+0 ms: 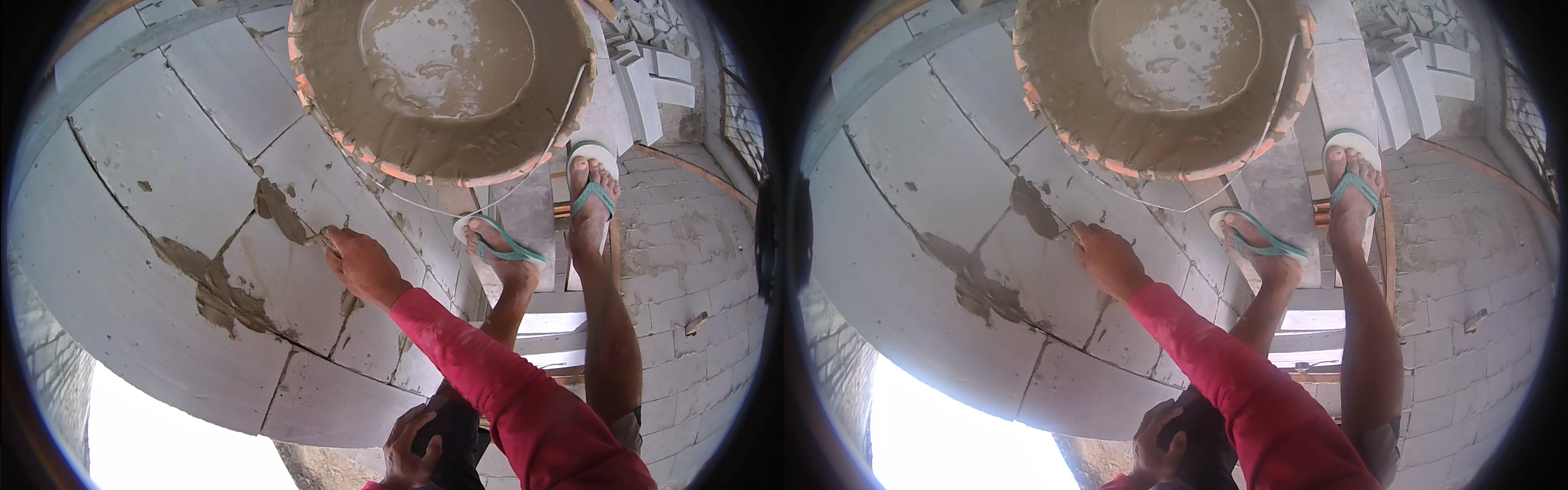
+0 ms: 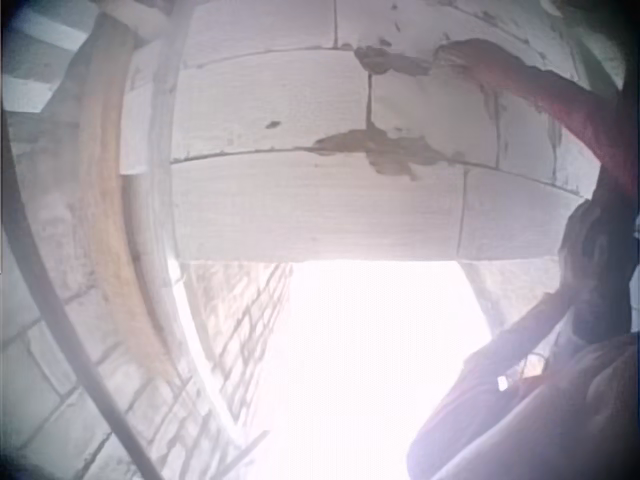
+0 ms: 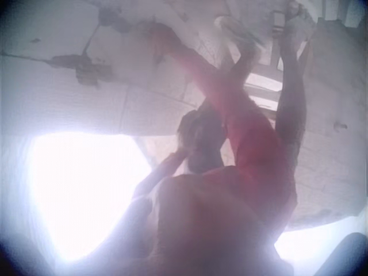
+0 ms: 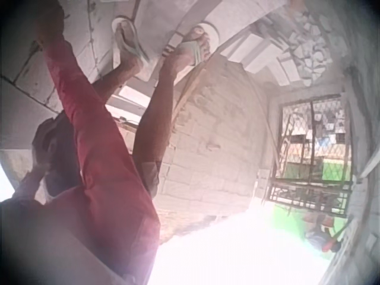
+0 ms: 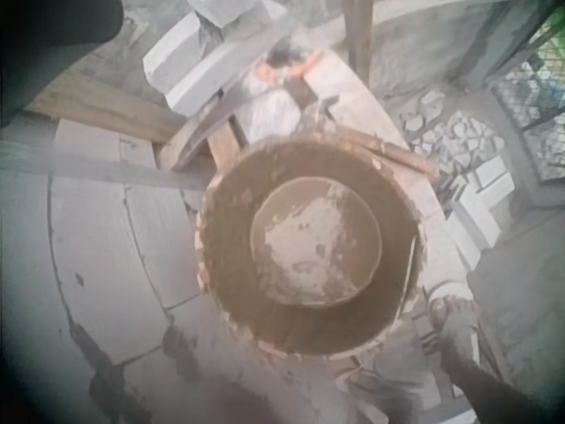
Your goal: The person applies mortar to the joints between white tiles on a curved wall using a trowel. They repeatedly scoop mortar from a bucket and spread it into the gaps, occasionally measuring the wall with a tape measure.
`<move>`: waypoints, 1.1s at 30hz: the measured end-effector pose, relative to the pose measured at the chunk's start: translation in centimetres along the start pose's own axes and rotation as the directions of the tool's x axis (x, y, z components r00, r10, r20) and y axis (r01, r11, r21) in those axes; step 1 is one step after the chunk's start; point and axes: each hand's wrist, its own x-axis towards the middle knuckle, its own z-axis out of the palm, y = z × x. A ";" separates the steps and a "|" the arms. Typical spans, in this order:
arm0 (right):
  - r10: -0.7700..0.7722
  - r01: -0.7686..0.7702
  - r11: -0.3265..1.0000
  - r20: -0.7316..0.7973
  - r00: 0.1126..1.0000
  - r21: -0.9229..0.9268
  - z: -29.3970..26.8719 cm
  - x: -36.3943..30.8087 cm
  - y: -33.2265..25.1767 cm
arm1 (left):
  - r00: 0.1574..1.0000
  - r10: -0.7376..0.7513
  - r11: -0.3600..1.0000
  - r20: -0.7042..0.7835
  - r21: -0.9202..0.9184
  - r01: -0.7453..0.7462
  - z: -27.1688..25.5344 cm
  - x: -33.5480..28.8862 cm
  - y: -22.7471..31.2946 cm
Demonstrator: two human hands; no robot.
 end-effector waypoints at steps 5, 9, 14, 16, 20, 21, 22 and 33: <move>-0.098 0.084 0.961 -0.037 0.995 -0.264 2.5 -3.8 -2.2 | 0.999 0.035 0.999 0.000 -0.025 -0.035 -0.4 0.2 1.0; -0.040 0.044 0.981 0.026 0.999 -0.191 -0.4 -5.8 -2.7 | 0.999 0.047 0.999 -0.007 -0.016 -0.048 -0.7 0.0 0.8; 0.047 -0.052 0.986 -0.038 0.998 -0.159 -1.3 -3.3 -2.7 | 0.998 0.055 0.997 -0.039 -0.053 -0.057 -0.1 -0.2 -0.5; 0.038 -0.035 0.976 0.013 0.999 -0.217 0.0 -2.7 -3.3 | 0.998 0.044 0.996 -0.040 -0.070 -0.046 0.2 -0.5 -0.8; -0.008 0.014 0.979 0.030 1.000 -0.201 0.0 -4.9 -4.5 | 0.998 0.043 0.995 -0.049 -0.088 -0.047 0.6 -1.1 -1.3; 0.012 -0.004 0.985 0.046 0.999 -0.175 -0.6 -5.5 -4.7 | 0.997 0.047 0.994 -0.055 -0.097 -0.052 0.7 -1.2 -1.4; 0.003 -0.003 0.995 0.001 1.000 -0.101 -1.1 -5.7 -4.7 | 0.997 0.052 0.993 -0.056 -0.104 -0.058 0.8 -1.3 -1.6; 0.105 -0.075 0.945 0.078 0.991 -0.319 -0.1 -5.8 -6.8 | 0.996 0.063 0.985 -0.063 -0.155 -0.072 2.8 -2.7 -3.7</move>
